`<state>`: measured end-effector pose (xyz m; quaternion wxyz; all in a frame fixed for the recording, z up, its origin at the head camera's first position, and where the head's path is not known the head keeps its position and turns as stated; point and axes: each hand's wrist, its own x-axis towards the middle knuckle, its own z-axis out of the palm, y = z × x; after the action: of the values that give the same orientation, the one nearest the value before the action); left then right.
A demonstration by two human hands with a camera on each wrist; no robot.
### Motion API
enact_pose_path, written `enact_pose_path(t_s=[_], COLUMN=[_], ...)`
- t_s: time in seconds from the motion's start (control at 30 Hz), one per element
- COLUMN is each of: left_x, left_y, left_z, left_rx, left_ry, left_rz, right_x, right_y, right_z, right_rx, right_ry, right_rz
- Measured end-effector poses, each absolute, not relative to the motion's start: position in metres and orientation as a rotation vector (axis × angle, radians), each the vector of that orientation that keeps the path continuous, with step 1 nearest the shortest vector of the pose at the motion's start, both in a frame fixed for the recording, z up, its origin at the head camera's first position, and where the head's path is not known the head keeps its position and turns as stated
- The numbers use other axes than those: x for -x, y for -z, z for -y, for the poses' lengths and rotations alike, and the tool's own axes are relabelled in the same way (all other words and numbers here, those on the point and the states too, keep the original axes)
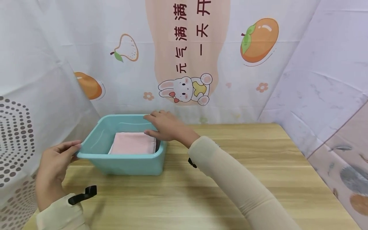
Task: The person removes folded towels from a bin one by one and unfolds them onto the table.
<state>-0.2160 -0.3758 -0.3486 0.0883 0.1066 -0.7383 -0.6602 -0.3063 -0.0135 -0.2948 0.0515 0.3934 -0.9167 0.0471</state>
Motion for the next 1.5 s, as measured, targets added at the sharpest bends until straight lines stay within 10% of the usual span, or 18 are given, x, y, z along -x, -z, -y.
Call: enact_pose_path(t_s=[1.5], left_x=[0.218], left_y=[0.351], left_z=[0.381], left_rx=[-0.292], left_ry=[1.885], left_rz=[2.240], right_x=[0.370], right_y=[0.309], right_z=[0.065], right_rx=[-1.081], right_ry=[-0.659], right_rz=[3.391])
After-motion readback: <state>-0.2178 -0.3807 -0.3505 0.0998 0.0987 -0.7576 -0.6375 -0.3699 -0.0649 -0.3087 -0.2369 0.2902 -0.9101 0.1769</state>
